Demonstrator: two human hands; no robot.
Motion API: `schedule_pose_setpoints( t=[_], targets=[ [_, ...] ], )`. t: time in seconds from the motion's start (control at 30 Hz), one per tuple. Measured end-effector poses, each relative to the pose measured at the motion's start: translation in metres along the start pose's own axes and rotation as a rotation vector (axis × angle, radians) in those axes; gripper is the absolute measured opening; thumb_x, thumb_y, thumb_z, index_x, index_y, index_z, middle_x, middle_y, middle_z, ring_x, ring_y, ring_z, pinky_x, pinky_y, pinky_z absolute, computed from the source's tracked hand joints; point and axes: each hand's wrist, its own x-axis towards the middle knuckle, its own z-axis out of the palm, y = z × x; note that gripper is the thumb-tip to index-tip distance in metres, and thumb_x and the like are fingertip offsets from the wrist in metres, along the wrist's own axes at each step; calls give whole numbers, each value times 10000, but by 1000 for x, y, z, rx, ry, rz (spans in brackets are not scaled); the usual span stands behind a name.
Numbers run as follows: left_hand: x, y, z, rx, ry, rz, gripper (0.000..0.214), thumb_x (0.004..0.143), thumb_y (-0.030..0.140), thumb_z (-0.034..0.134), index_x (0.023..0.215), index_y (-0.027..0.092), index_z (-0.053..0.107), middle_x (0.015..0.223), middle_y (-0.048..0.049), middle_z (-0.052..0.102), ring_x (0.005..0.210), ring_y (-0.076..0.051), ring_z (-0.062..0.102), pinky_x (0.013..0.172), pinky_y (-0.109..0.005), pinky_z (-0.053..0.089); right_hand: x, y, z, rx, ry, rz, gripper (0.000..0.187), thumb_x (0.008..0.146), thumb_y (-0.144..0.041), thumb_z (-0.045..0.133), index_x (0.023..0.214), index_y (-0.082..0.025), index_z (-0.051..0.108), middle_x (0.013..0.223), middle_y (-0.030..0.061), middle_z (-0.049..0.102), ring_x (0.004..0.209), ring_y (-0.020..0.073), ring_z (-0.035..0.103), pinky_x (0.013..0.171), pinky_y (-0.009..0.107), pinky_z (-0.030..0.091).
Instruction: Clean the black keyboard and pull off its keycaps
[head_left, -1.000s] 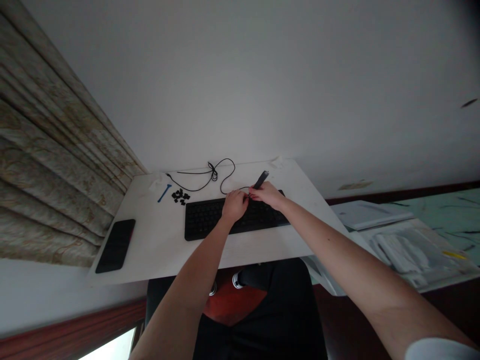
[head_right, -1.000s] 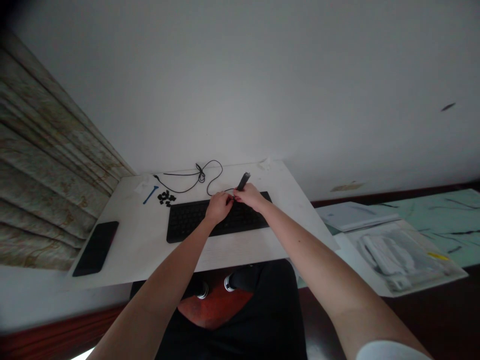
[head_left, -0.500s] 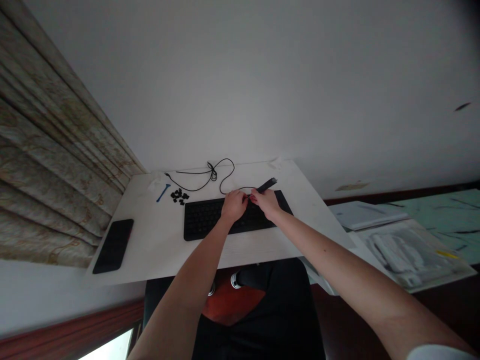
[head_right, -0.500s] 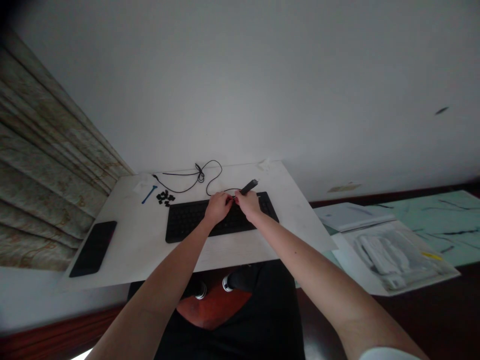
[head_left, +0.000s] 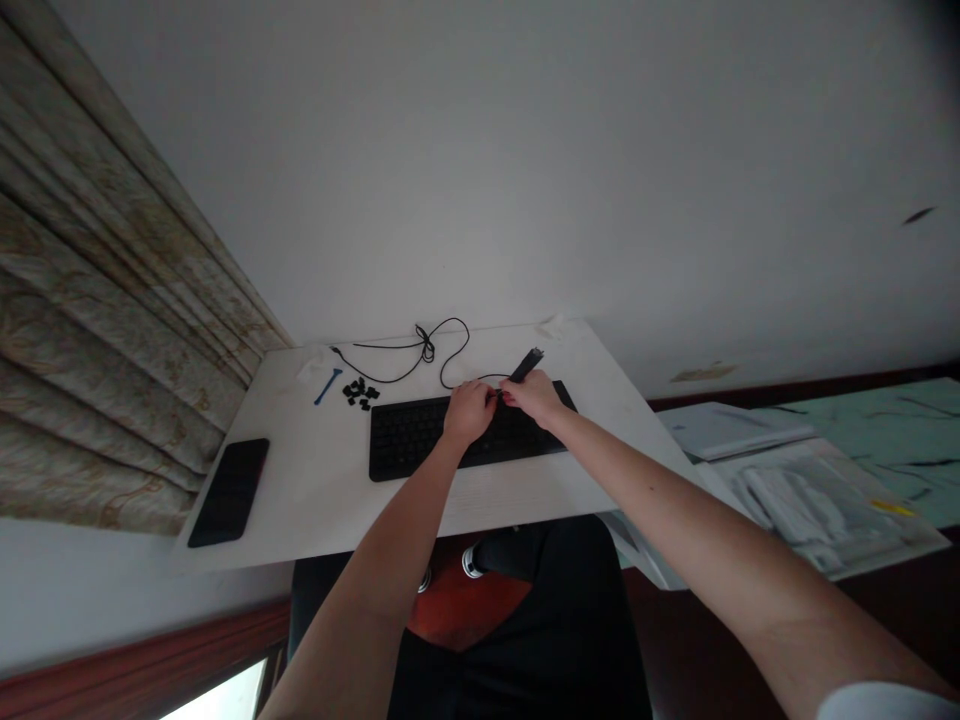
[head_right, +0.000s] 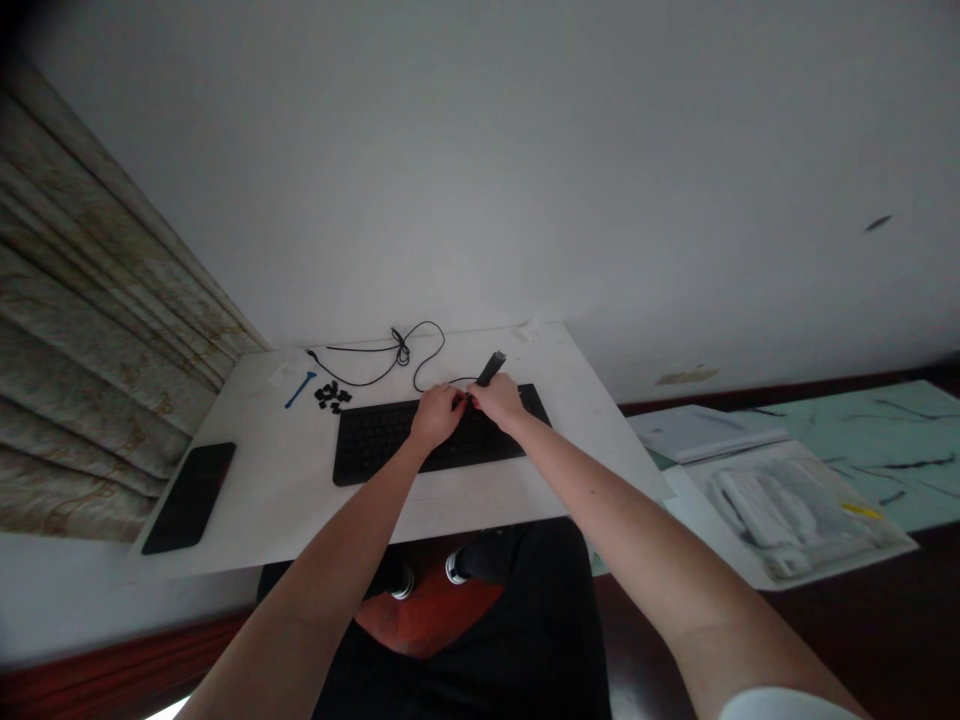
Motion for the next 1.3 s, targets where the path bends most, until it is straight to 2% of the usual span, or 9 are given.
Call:
schedule_pose_setpoints(
  t=[0.13, 0.2, 0.4, 0.5, 0.67, 0.87, 1.03, 1.3],
  targets=[
    [0, 0, 0, 16, -1, 11, 173, 956, 245, 540, 1014, 178, 690, 1066, -99, 702, 1077, -243, 611, 967, -385, 456, -5, 0, 6, -148, 92, -51, 107, 809, -232, 696, 749, -145, 710, 711, 101, 741, 816, 245, 752, 709, 274, 594],
    [0, -1, 0, 22, 2, 17, 180, 962, 248, 528, 1005, 176, 688, 1061, -101, 699, 1069, -241, 611, 960, -382, 456, -5, 0, 5, -174, 94, -62, 107, 815, -228, 693, 747, -148, 713, 740, 105, 748, 849, 250, 751, 732, 279, 591],
    [-1, -1, 0, 19, 7, 17, 181, 967, 245, 518, 993, 180, 684, 1066, -93, 703, 1066, -238, 614, 959, -375, 451, 1, -1, -5, 47, -127, -37, 45, 820, -164, 698, 830, -122, 712, 798, 94, 754, 740, 176, 728, 721, 265, 601],
    [-1, 0, 0, 13, 9, 16, 168, 958, 238, 531, 998, 185, 685, 1073, -87, 707, 1071, -241, 616, 966, -376, 451, 3, -1, -8, 95, -153, -25, 32, 817, -145, 689, 825, -118, 705, 761, 77, 743, 678, 150, 706, 701, 256, 599],
    [-1, 0, -1, 8, 9, 15, 174, 960, 232, 524, 1018, 190, 683, 1099, -86, 705, 1089, -240, 610, 983, -383, 447, 1, -4, -8, -98, -110, -97, 77, 818, -199, 699, 784, -131, 707, 698, 70, 731, 671, 171, 699, 676, 254, 565],
    [0, 0, -2, 14, -11, 5, 166, 954, 225, 535, 1035, 185, 675, 1088, -94, 695, 1102, -246, 601, 983, -397, 448, -4, -19, -6, -450, -64, -212, 253, 856, -226, 630, 609, -171, 654, 625, 76, 696, 674, 197, 687, 656, 245, 495],
    [-1, 0, -2, 17, -12, 11, 166, 960, 233, 527, 1029, 181, 669, 1091, -103, 691, 1106, -255, 598, 980, -405, 449, -8, -25, -4, -522, -68, -249, 256, 858, -208, 617, 607, -174, 656, 649, 76, 700, 672, 196, 678, 625, 243, 459],
    [-2, 1, -4, 24, -30, 5, 197, 979, 288, 522, 1053, 186, 673, 1082, -109, 693, 1126, -266, 596, 990, -414, 440, -7, -26, -3, -602, -71, -288, 224, 863, -212, 639, 654, -160, 702, 692, 88, 720, 700, 204, 687, 639, 248, 468]
  ],
)
